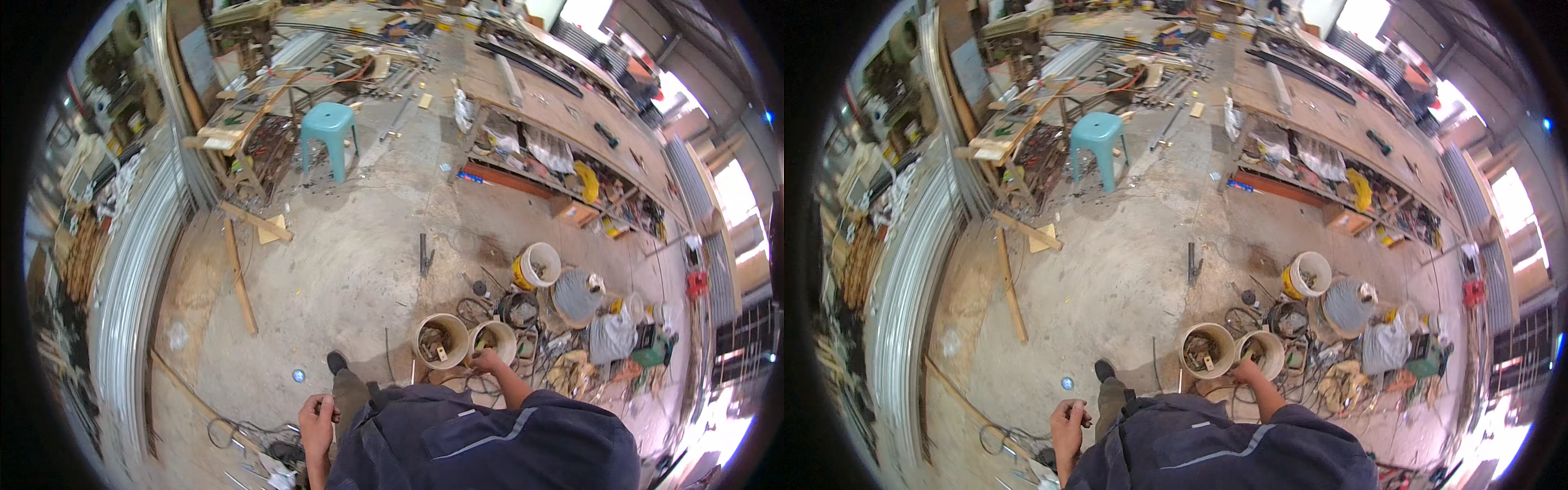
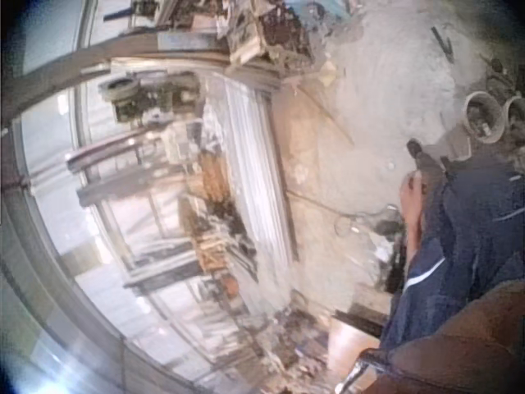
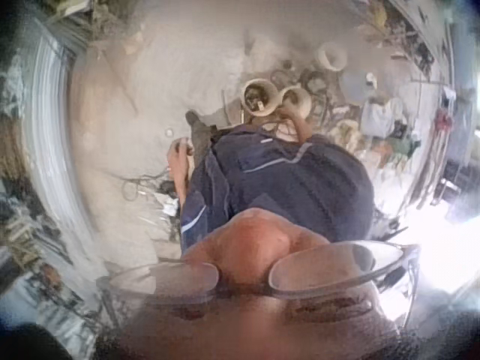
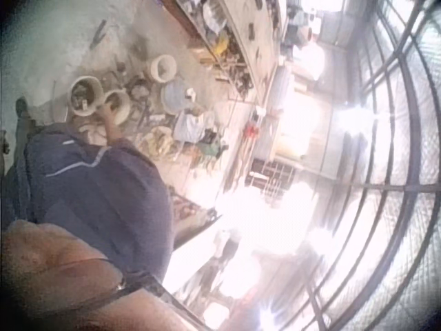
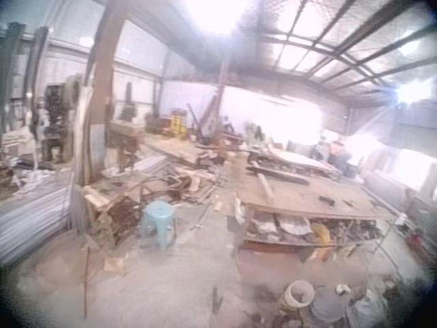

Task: The person assembles a large tabletop by attaching a wooden panel to a white surface using a nail gun and a cordless drill. They position the panel, secure it with fasteners, and later flip the unit to attach a metal bracket to the underside.

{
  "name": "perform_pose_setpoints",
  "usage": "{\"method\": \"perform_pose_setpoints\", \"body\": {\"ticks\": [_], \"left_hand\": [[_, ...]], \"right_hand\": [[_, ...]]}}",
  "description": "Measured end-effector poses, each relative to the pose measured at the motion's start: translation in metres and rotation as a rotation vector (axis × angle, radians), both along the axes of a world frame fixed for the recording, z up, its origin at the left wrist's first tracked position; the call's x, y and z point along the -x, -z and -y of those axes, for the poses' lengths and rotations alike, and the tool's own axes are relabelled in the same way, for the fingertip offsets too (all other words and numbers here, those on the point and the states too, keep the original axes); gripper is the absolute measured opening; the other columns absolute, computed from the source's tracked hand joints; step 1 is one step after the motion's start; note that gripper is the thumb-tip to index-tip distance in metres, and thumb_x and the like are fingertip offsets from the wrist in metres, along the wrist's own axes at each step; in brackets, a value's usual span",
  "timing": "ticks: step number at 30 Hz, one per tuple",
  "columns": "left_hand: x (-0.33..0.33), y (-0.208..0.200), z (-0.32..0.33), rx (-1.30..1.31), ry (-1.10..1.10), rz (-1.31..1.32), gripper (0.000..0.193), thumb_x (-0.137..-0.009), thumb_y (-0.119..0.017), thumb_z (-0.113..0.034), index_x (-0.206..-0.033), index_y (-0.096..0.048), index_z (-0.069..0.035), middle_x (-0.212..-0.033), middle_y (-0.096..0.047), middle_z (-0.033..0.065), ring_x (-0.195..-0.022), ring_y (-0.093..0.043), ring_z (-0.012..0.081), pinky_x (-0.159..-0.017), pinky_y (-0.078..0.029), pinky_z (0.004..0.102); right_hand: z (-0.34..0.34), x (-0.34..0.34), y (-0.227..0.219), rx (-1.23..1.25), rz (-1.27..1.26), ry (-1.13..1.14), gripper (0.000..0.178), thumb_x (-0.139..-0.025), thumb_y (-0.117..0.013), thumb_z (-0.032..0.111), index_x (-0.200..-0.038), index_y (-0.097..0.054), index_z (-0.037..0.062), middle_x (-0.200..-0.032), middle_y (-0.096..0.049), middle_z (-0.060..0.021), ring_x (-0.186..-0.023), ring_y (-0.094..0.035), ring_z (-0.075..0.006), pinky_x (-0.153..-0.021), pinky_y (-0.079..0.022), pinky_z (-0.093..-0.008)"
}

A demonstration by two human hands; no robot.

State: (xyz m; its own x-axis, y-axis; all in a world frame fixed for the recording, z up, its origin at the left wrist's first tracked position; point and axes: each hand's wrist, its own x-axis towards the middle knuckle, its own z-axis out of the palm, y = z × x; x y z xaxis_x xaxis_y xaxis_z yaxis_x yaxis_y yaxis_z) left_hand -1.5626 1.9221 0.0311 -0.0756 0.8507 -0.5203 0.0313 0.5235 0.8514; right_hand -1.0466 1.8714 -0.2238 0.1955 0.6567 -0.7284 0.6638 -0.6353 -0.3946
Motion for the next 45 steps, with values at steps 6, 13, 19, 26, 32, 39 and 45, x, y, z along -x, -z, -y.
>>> {"method": "perform_pose_setpoints", "body": {"ticks": [6, 13, 19, 26, 32, 39, 45], "left_hand": [[0.035, 0.003, -0.134, -0.057, 0.206, -0.026, 0.026, -0.101, -0.062, -0.023, -0.099, -0.067, 0.003, -0.072, -0.064, 0.0054, -0.063, -0.059, 0.0112, -0.060, -0.049, 0.0270], [-0.008, -0.011, -0.282, -0.116, 0.525, -0.068, 0.025, -0.101, -0.062, -0.022, -0.101, -0.067, 0.003, -0.074, -0.063, 0.0042, -0.065, -0.057, 0.0100, -0.061, -0.046, 0.0256], [-0.091, -0.094, -0.385, -0.405, 0.613, 0.087, 0.015, -0.096, -0.068, -0.012, -0.099, -0.069, 0.003, -0.075, -0.064, 0.0057, -0.069, -0.059, 0.0116, -0.061, -0.046, 0.0255], [-0.173, -0.295, -0.493, -1.534, 0.640, 0.088, 0.017, -0.094, -0.061, -0.006, -0.110, -0.065, -0.010, -0.082, -0.061, 0.0020, -0.067, -0.056, 0.0172, -0.061, -0.052, 0.0344], [-0.172, -0.382, -0.493, -1.646, 0.601, -0.159, 0.016, -0.092, -0.064, -0.008, -0.107, -0.060, -0.008, -0.082, -0.058, 0.0007, -0.067, -0.054, 0.0148, -0.059, -0.048, 0.0308], [-0.190, -0.395, -0.521, -1.432, 0.582, -0.351, 0.019, -0.089, -0.067, -0.011, -0.103, -0.056, -0.006, -0.081, -0.056, -0.0008, -0.068, -0.052, 0.0119, -0.055, -0.044, 0.0266], [-0.228, -0.380, -0.595, -1.291, 0.723, -0.265, 0.024, -0.086, -0.070, -0.013, -0.100, -0.051, -0.005, -0.081, -0.054, -0.0021, -0.068, -0.050, 0.0095, -0.052, -0.040, 0.0230]], "right_hand": [[-0.015, 0.070, -0.039, 0.049, -0.149, 0.368, 0.050, -0.086, -0.071, 0.009, -0.130, -0.060, -0.0115, -0.085, -0.073, -0.0179, -0.069, -0.073, -0.0233, -0.061, -0.060, -0.0348], [-0.067, 0.132, -0.060, -0.230, -0.290, 0.819, 0.032, -0.083, -0.068, 0.016, -0.106, -0.071, -0.0068, -0.076, -0.072, -0.0130, -0.064, -0.069, -0.0189, -0.060, -0.056, -0.0338], [-0.058, 0.105, -0.024, -0.005, -0.127, 0.802, 0.022, -0.082, -0.071, 0.015, -0.091, -0.072, -0.0041, -0.069, -0.068, -0.0116, -0.057, -0.065, -0.0183, -0.054, -0.053, -0.0345], [-0.151, 0.023, -0.013, 0.056, -0.358, 1.036, 0.024, -0.085, -0.069, 0.012, -0.102, -0.073, -0.0046, -0.084, -0.074, -0.0161, -0.063, -0.070, -0.0253, -0.056, -0.057, -0.0413], [-0.357, -0.078, -0.102, -0.254, -0.385, 0.882, 0.037, -0.089, -0.065, 0.012, -0.122, -0.065, -0.0056, -0.086, -0.072, -0.0099, -0.070, -0.069, -0.0205, -0.064, -0.055, -0.0329], [-0.388, -0.134, -0.086, -0.314, -0.488, 0.963, 0.032, -0.090, -0.064, 0.011, -0.120, -0.064, -0.0020, -0.085, -0.068, -0.0083, -0.069, -0.068, -0.0176, -0.060, -0.053, -0.0310], [-0.265, -0.139, 0.020, -0.168, -0.399, 1.069, 0.043, -0.087, -0.064, 0.008, -0.129, -0.061, -0.0039, -0.083, -0.070, -0.0144, -0.059, -0.066, -0.0222, -0.053, -0.054, -0.0362]]}}
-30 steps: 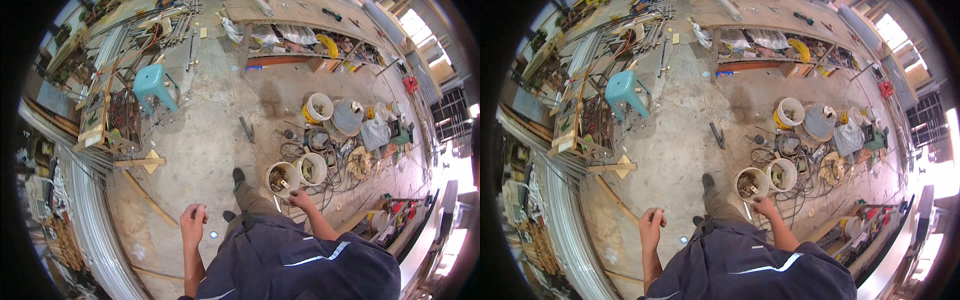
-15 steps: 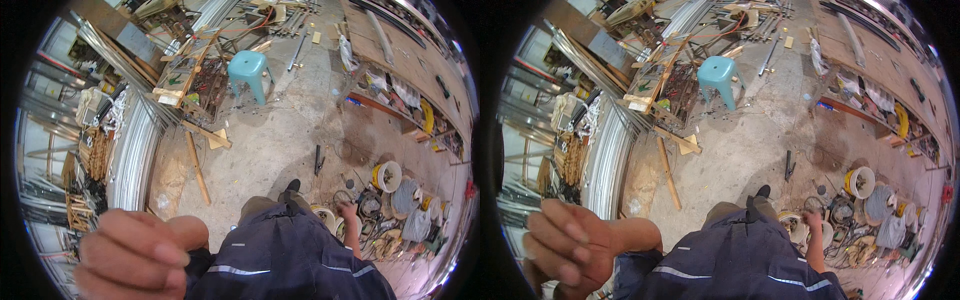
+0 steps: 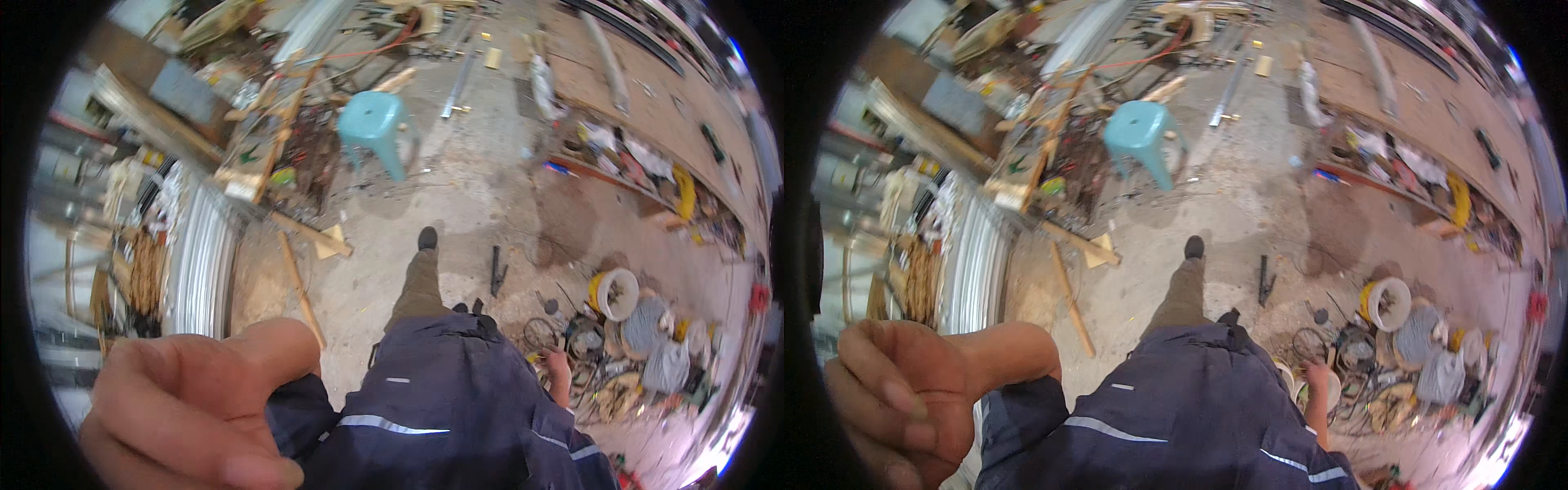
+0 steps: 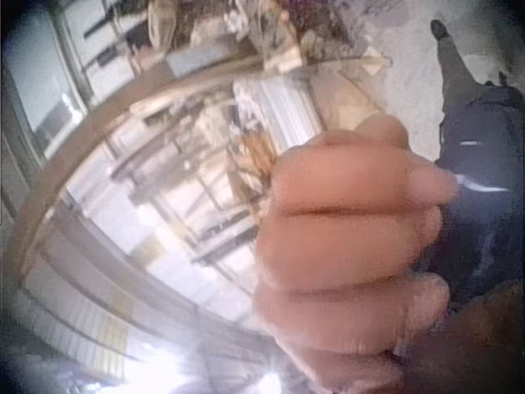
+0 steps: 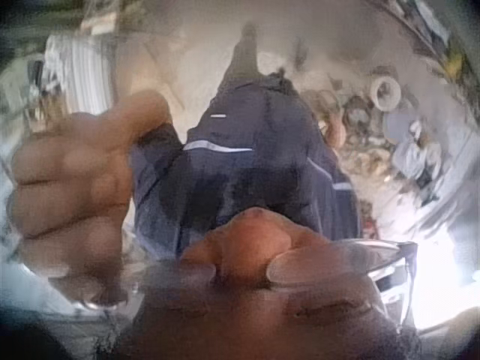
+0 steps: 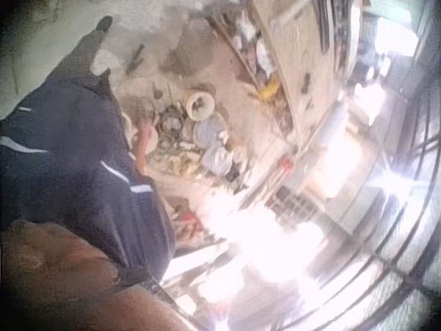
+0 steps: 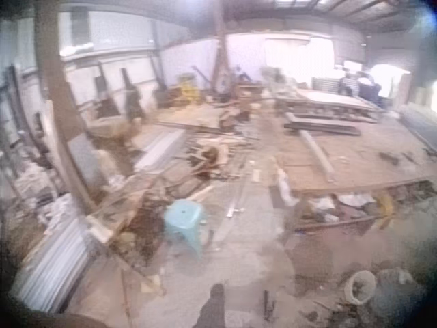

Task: The person assembles a large tabletop by attaching a wooden panel to a white surface using a nail gun and a cordless drill. They position the panel, secure it with fasteners, and later flip the unit to attach a metal bracket to the underside.

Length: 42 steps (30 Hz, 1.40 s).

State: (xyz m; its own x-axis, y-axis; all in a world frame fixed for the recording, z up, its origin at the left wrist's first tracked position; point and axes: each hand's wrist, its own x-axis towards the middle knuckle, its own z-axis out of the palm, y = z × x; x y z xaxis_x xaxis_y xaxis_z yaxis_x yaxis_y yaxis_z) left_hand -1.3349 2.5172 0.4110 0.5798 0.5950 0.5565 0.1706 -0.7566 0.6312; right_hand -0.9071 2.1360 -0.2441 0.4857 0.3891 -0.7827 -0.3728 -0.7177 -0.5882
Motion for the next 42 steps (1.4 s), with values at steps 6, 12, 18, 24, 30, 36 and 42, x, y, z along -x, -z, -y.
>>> {"method": "perform_pose_setpoints", "body": {"ticks": [6, 12, 18, 24, 30, 36, 42], "left_hand": [[-0.116, 0.037, -0.113, -0.030, 0.638, 0.218, 0.030, -0.094, -0.064, -0.014, -0.122, -0.052, -0.012, -0.095, -0.053, 0.0023, -0.079, -0.051, 0.0199, -0.061, -0.051, 0.0355], [-0.233, 0.053, -0.172, 0.163, 0.957, 0.495, 0.024, -0.097, -0.065, -0.024, -0.118, -0.060, -0.012, -0.095, -0.058, 0.0040, -0.075, -0.054, 0.0197, -0.065, -0.052, 0.0350], [-0.333, 0.124, -0.211, 0.508, 1.060, 0.350, 0.022, -0.094, -0.061, -0.010, -0.114, -0.064, -0.001, -0.087, -0.067, 0.0071, -0.071, -0.062, 0.0155, -0.064, -0.051, 0.0312], [-0.397, 0.365, -0.213, 0.751, 0.931, -0.602, 0.026, -0.100, -0.063, -0.019, -0.116, -0.067, 0.002, -0.086, -0.070, 0.0086, -0.080, -0.065, 0.0141, -0.073, -0.053, 0.0302], [-0.262, 0.682, -0.300, 0.100, 0.966, -1.447, 0.051, -0.092, -0.059, -0.047, -0.103, -0.074, 0.001, -0.102, -0.071, 0.0283, -0.101, -0.068, 0.0444, -0.091, -0.053, 0.0510], [-0.264, 0.674, -0.342, 0.696, 0.667, -1.543, 0.044, -0.090, -0.062, -0.039, -0.098, -0.075, 0.002, -0.084, -0.075, 0.0200, -0.075, -0.075, 0.0295, -0.081, -0.058, 0.0408], [-0.389, 0.653, -0.334, 0.748, 0.542, -1.275, 0.038, -0.091, -0.064, -0.030, -0.105, -0.071, 0.005, -0.083, -0.075, 0.0153, -0.066, -0.073, 0.0233, -0.065, -0.058, 0.0360]], "right_hand": [[0.009, 0.065, -0.062, 0.178, -0.083, 0.434, 0.047, -0.087, -0.064, 0.007, -0.132, -0.058, -0.0079, -0.087, -0.070, -0.0136, -0.061, -0.069, -0.0255, -0.054, -0.058, -0.0363], [-0.047, 0.133, -0.097, 0.030, -0.004, 0.757, 0.030, -0.086, -0.066, 0.007, -0.113, -0.066, -0.0059, -0.083, -0.070, -0.0115, -0.062, -0.070, -0.0212, -0.054, -0.056, -0.0315], [-0.107, 0.223, -0.099, 0.027, -0.039, 1.059, 0.041, -0.084, -0.068, 0.007, -0.123, -0.062, -0.0060, -0.091, -0.071, -0.0130, -0.068, -0.071, -0.0210, -0.057, -0.058, -0.0318], [-0.116, 0.312, -0.095, 0.102, -0.106, 1.264, 0.054, -0.085, -0.066, 0.006, -0.136, -0.054, -0.0101, -0.097, -0.070, -0.0184, -0.071, -0.071, -0.0256, -0.059, -0.061, -0.0368], [-0.140, 0.352, -0.105, 0.111, -0.142, 1.490, 0.051, -0.085, -0.065, 0.004, -0.135, -0.056, -0.0078, -0.096, -0.070, -0.0179, -0.071, -0.071, -0.0260, -0.059, -0.061, -0.0395], [-0.173, 0.299, -0.136, 0.326, -0.121, 1.140, 0.044, -0.082, -0.067, 0.004, -0.125, -0.065, -0.0055, -0.085, -0.071, -0.0148, -0.066, -0.069, -0.0245, -0.055, -0.058, -0.0358], [-0.148, 0.152, -0.078, 0.168, -0.216, 1.269, 0.034, -0.084, -0.067, 0.004, -0.117, -0.067, -0.0056, -0.085, -0.071, -0.0149, -0.065, -0.069, -0.0232, -0.055, -0.058, -0.0353]]}}
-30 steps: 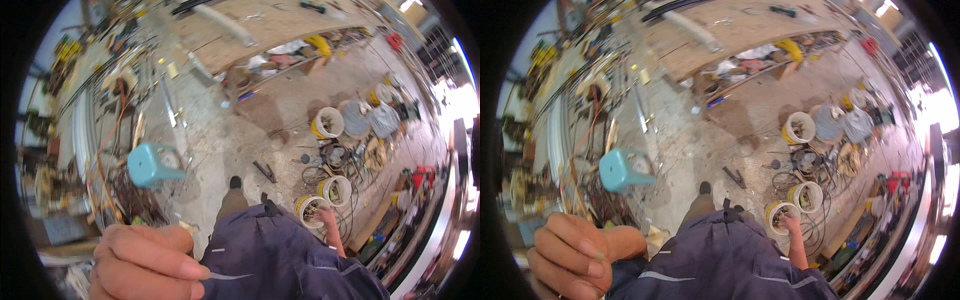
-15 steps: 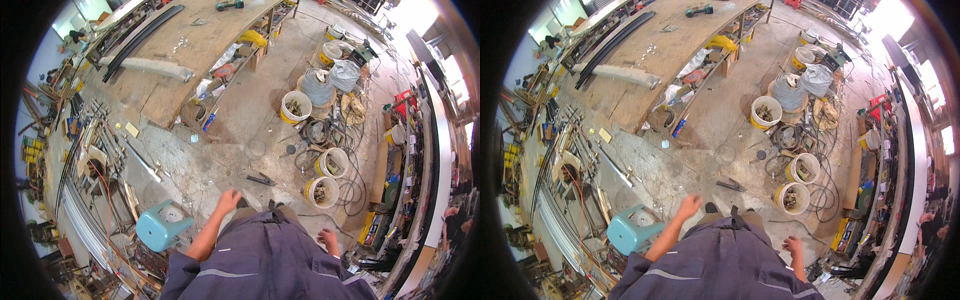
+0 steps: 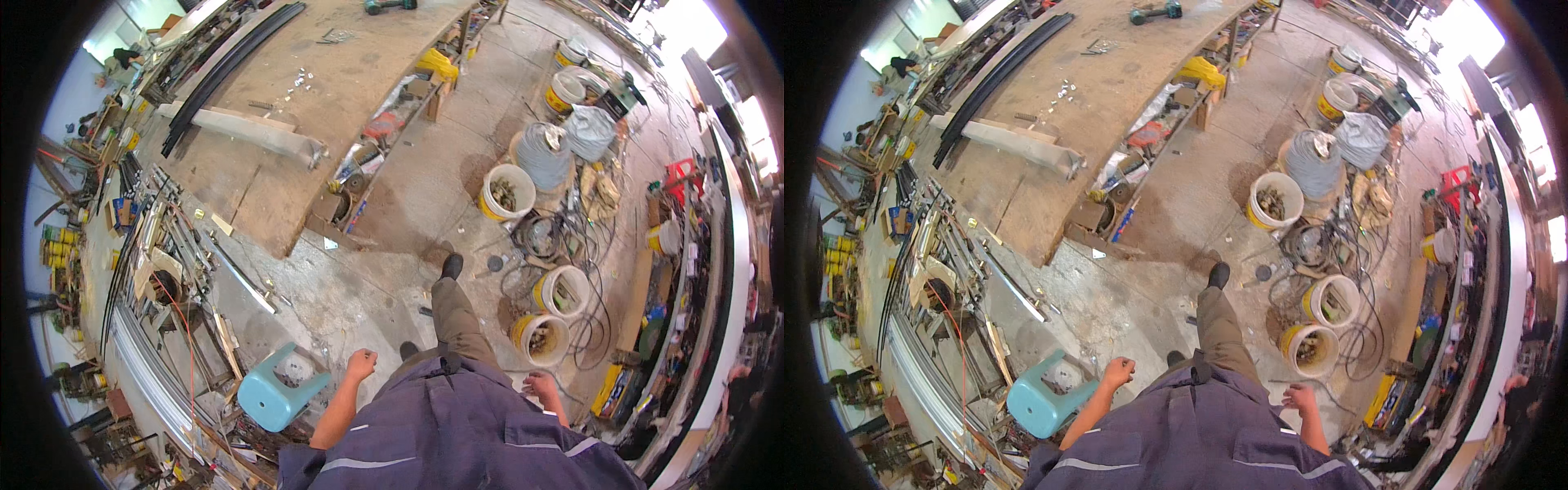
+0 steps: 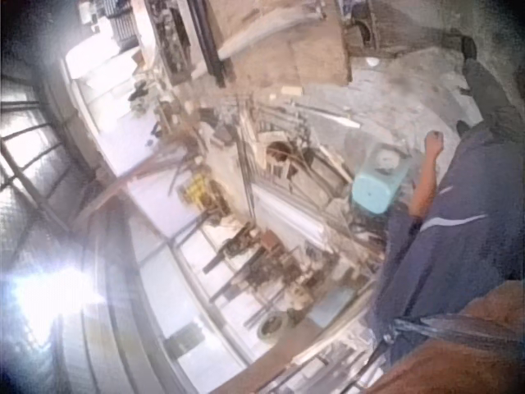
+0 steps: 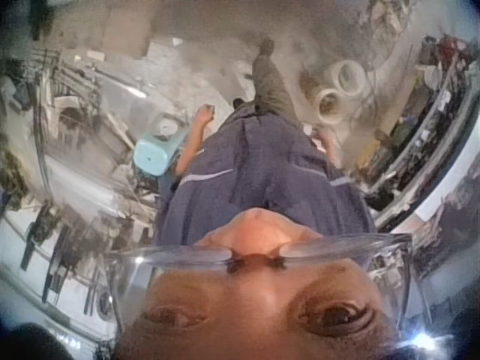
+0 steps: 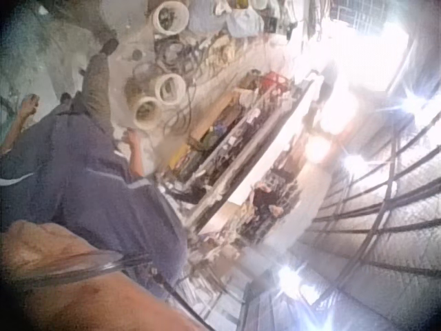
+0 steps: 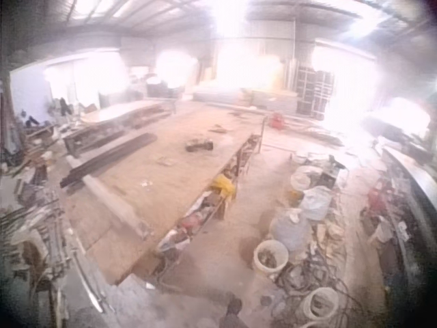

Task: The person assembles a large tabletop by attaching a wooden panel to a white surface using a nail gun and a cordless drill. They position the panel, secure it with fasteners, and later flip the unit to attach a metal bracket to the underside.

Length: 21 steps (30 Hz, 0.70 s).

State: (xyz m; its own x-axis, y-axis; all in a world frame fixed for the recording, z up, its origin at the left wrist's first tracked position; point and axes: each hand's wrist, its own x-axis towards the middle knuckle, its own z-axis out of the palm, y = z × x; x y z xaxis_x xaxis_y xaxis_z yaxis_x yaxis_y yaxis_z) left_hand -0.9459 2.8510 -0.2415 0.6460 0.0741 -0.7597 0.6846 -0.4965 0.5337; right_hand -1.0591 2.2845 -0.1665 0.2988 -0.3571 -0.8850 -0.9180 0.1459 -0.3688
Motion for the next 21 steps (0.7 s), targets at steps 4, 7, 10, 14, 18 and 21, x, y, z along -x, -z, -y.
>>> {"method": "perform_pose_setpoints", "body": {"ticks": [4, 7, 10, 14, 18, 21], "left_hand": [[-0.087, -0.023, 0.015, 0.085, -0.235, 0.054, 0.037, -0.093, -0.064, -0.028, -0.108, -0.069, 0.005, -0.085, -0.075, 0.0132, -0.065, -0.072, 0.0215, -0.062, -0.057, 0.0332], [-0.136, -0.035, 0.026, 0.037, -0.224, 0.028, 0.036, -0.093, -0.063, -0.027, -0.107, -0.070, 0.005, -0.084, -0.074, 0.0135, -0.064, -0.072, 0.0217, -0.063, -0.057, 0.0341], [-0.189, -0.025, 0.036, -0.071, -0.124, 0.044, 0.035, -0.094, -0.063, -0.028, -0.105, -0.071, 0.005, -0.084, -0.075, 0.0153, -0.063, -0.072, 0.0231, -0.066, -0.057, 0.0365], [-0.281, -0.064, 0.057, -0.112, -0.111, 0.082, 0.037, -0.093, -0.065, -0.032, -0.102, -0.072, 0.003, -0.090, -0.075, 0.0192, -0.073, -0.074, 0.0283, -0.076, -0.057, 0.0406], [-0.404, -0.091, 0.090, -0.101, -0.026, 0.232, 0.033, -0.095, -0.064, -0.031, -0.105, -0.072, -0.001, -0.097, -0.075, 0.0196, -0.091, -0.073, 0.0333, -0.082, -0.056, 0.0422], [-0.504, -0.137, 0.121, -0.016, 0.051, 0.305, 0.030, -0.096, -0.063, -0.030, -0.109, -0.071, -0.004, -0.102, -0.074, 0.0193, -0.098, -0.071, 0.0360, -0.084, -0.055, 0.0423]], "right_hand": [[0.014, -0.162, 0.030, -0.099, 0.113, -0.187, 0.033, -0.086, -0.067, 0.005, -0.117, -0.067, -0.0060, -0.086, -0.072, -0.0160, -0.067, -0.071, -0.0232, -0.057, -0.058, -0.0359], [0.012, -0.289, 0.030, -0.007, 0.248, -0.412, 0.026, -0.088, -0.066, 0.007, -0.109, -0.068, -0.0059, -0.082, -0.071, -0.0140, -0.064, -0.069, -0.0204, -0.057, -0.055, -0.0337], [-0.009, -0.427, -0.029, -0.052, 0.354, -0.390, 0.027, -0.086, -0.067, 0.009, -0.108, -0.067, -0.0088, -0.080, -0.070, -0.0125, -0.063, -0.068, -0.0186, -0.058, -0.054, -0.0317], [-0.012, -0.533, -0.060, -0.049, 0.379, -0.395, 0.032, -0.087, -0.067, 0.010, -0.113, -0.065, -0.0090, -0.082, -0.067, -0.0093, -0.066, -0.067, -0.0184, -0.061, -0.056, -0.0307], [0.013, -0.615, -0.040, -0.150, 0.410, -0.310, 0.020, -0.087, -0.067, 0.009, -0.101, -0.064, -0.0040, -0.079, -0.063, -0.0059, -0.065, -0.065, -0.0191, -0.057, -0.054, -0.0320], [0.029, -0.637, -0.014, -0.175, 0.351, -0.216, 0.002, -0.089, -0.061, 0.001, -0.091, -0.062, -0.0007, -0.074, -0.060, -0.0057, -0.058, -0.060, -0.0165, -0.050, -0.047, -0.0303]]}}
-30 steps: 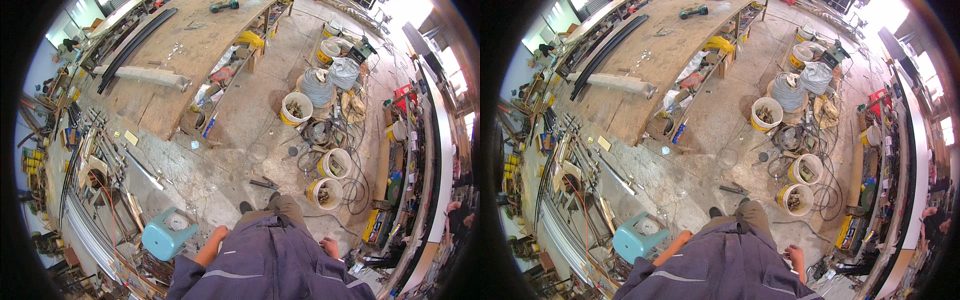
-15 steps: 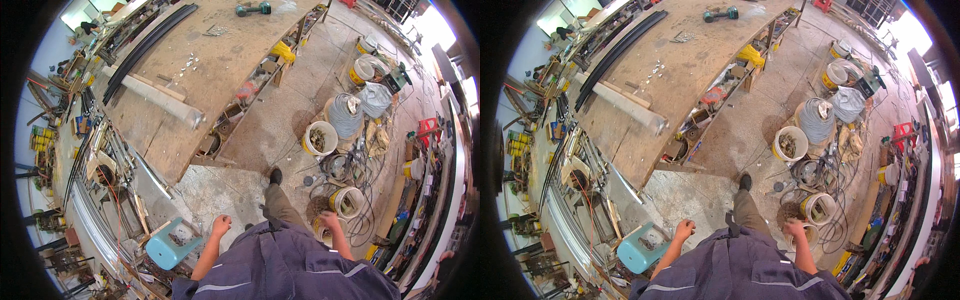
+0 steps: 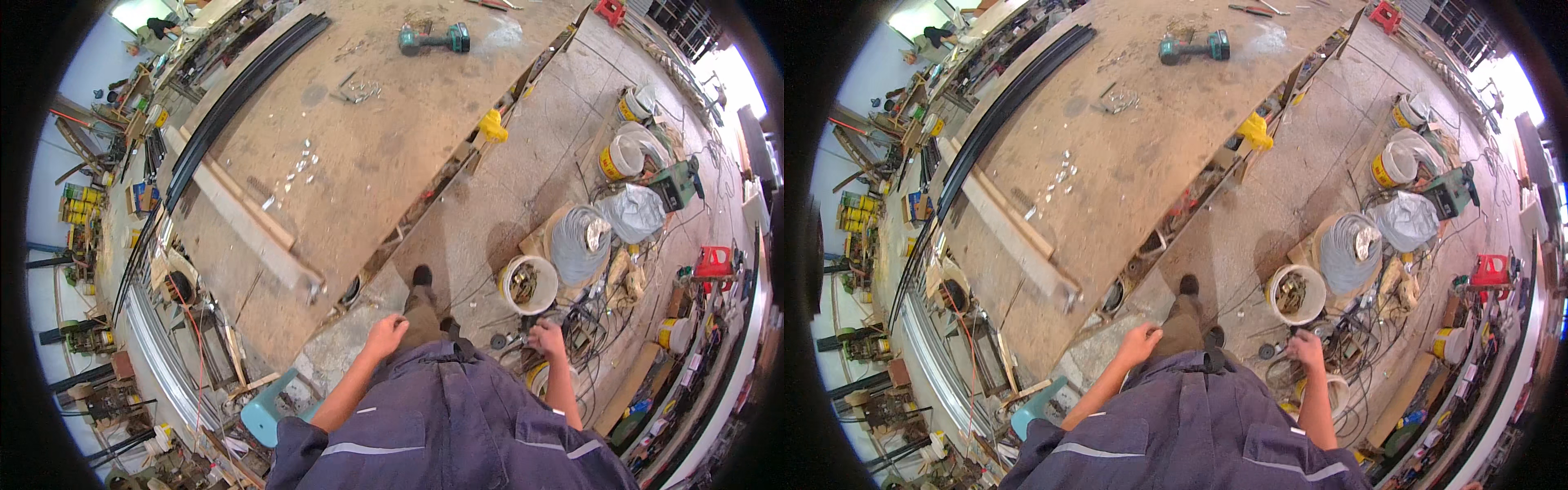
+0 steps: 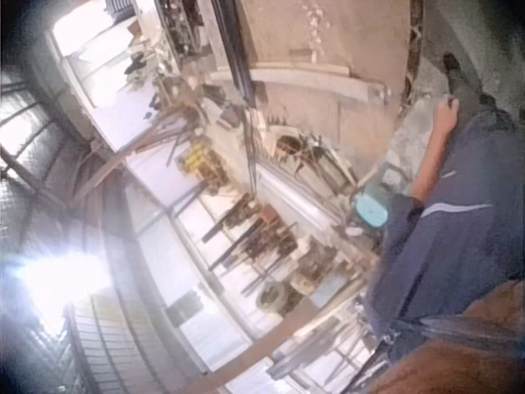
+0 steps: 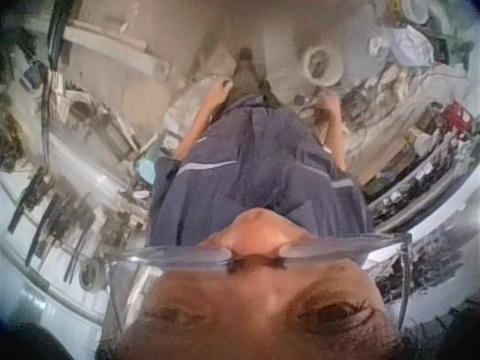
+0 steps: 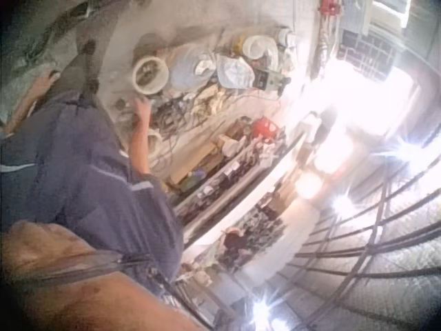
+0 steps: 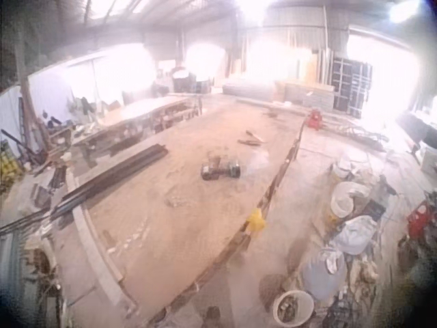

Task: The person assembles a large tabletop by attaching a wooden panel to a white surface using a nail gun and a cordless drill. They position the panel, secure it with fasteners, and later flip the unit to attach a metal bracket to the underside.

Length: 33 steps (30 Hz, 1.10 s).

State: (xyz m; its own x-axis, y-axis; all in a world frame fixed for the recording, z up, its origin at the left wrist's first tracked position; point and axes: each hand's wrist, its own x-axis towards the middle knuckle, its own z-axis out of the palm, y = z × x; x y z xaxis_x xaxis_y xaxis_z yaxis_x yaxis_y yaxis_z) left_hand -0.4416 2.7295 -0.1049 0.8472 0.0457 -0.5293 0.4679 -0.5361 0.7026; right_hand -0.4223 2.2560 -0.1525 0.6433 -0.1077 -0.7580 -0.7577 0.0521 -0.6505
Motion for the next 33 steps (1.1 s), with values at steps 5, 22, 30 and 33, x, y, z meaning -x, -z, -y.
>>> {"method": "perform_pose_setpoints", "body": {"ticks": [5, 22, 30, 33], "left_hand": [[-0.161, -0.022, 0.028, 0.162, 0.167, 0.125, 0.030, -0.098, -0.063, -0.029, -0.112, -0.069, -0.002, -0.106, -0.073, 0.0197, -0.099, -0.070, 0.0371, -0.085, -0.055, 0.0433], [-0.520, -0.053, 0.106, 0.318, 0.314, 0.212, 0.028, -0.100, -0.063, -0.021, -0.116, -0.067, 0.002, -0.096, -0.073, 0.0131, -0.086, -0.068, 0.0180, -0.077, -0.054, 0.0332], [-0.578, -0.034, 0.174, 0.318, 0.089, 0.092, 0.029, -0.100, -0.064, -0.023, -0.113, -0.069, 0.003, -0.090, -0.074, 0.0146, -0.083, -0.070, 0.0188, -0.076, -0.055, 0.0337], [-0.612, -0.050, 0.219, 0.318, 0.031, 0.033, 0.028, -0.100, -0.064, -0.021, -0.113, -0.068, 0.003, -0.088, -0.073, 0.0119, -0.081, -0.069, 0.0156, -0.075, -0.054, 0.0319]], "right_hand": [[0.021, -0.018, 0.025, 0.214, -0.156, 0.104, 0.030, -0.087, -0.063, 0.004, -0.115, -0.066, -0.0071, -0.078, -0.067, -0.0113, -0.060, -0.066, -0.0214, -0.051, -0.054, -0.0344], [0.040, -0.178, 0.010, 0.149, -0.264, 0.357, 0.060, -0.087, -0.067, 0.004, -0.141, -0.050, -0.0128, -0.094, -0.071, -0.0171, -0.069, -0.071, -0.0227, -0.058, -0.059, -0.0340], [0.141, -0.339, 0.013, 0.117, -0.297, 0.247, 0.059, -0.085, -0.067, 0.003, -0.140, -0.051, -0.0111, -0.088, -0.071, -0.0163, -0.066, -0.071, -0.0224, -0.057, -0.057, -0.0343], [0.184, -0.421, 0.003, 0.129, -0.225, 0.281, 0.051, -0.085, -0.067, 0.003, -0.133, -0.056, -0.0103, -0.083, -0.071, -0.0148, -0.066, -0.070, -0.0211, -0.056, -0.057, -0.0327]]}}
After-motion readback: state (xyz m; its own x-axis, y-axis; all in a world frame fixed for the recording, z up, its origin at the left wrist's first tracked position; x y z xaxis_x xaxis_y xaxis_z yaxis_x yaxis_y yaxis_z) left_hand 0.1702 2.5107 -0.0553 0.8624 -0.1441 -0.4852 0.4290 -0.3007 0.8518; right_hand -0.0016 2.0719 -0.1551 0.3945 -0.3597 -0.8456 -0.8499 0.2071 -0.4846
